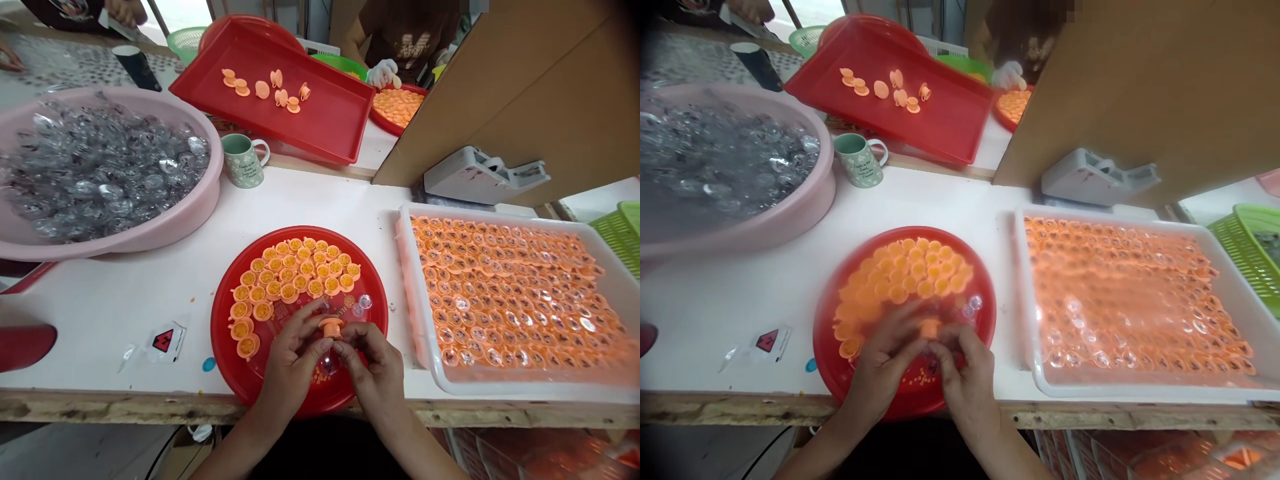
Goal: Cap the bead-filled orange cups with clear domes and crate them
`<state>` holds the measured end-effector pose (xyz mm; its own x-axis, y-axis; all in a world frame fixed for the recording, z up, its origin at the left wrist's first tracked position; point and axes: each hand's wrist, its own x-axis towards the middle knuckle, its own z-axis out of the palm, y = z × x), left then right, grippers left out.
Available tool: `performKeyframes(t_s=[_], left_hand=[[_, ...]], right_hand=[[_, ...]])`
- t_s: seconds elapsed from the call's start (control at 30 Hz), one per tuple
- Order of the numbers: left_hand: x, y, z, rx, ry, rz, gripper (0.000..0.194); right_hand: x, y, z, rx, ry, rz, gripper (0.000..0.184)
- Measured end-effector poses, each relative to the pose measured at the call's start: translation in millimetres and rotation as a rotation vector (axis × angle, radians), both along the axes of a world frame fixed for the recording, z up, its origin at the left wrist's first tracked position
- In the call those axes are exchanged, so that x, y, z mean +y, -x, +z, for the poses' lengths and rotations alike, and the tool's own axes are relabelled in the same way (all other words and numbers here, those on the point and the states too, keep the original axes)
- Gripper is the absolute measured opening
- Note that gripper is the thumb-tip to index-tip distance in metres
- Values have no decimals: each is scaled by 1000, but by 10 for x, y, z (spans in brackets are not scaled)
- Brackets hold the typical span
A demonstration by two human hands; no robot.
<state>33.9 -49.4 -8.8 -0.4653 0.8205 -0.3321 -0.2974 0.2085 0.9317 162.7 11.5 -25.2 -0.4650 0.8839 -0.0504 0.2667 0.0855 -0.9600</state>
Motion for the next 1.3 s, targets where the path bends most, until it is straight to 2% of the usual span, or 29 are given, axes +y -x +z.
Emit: performKeyframes(t_s=[0.1,0.3,0.47,0.57,0.7,0.83,0.9,1.0,1.1,1.2,1.3], left_hand=[[4,9,23,6,5,-34,27],[21,-20,42,106,-59,-11,20],[11,-23,60,251,-91,-29,25],[-11,-17,56,387,-111,-29,29],[-43,-4,8,547,-189,-46,36],[-59,18,-27,625,-237,-82,36],[-62,20,-18,628,-227,-85,34],[-67,9,20,597,-184,-72,28],[-71,-7,46,557,-173,-76,24],[-66,-24,25,554,-196,-67,24],[-58,-48,-26,534,-188,-47,24]], right_hand=[[26,-18,51,18,-57,21,7],[83,-65,151,86,-304,64,22],[81,-99,200,52,-494,163,33],[81,-115,226,19,-557,210,37],[84,-127,251,-21,-577,223,37],[81,-122,264,-44,-620,245,37],[75,-113,264,-54,-599,247,34],[58,-93,249,-65,-483,137,28],[20,-74,211,-96,-405,119,33],[-35,-59,137,-123,-443,178,34],[-75,-42,41,-138,-454,146,32]])
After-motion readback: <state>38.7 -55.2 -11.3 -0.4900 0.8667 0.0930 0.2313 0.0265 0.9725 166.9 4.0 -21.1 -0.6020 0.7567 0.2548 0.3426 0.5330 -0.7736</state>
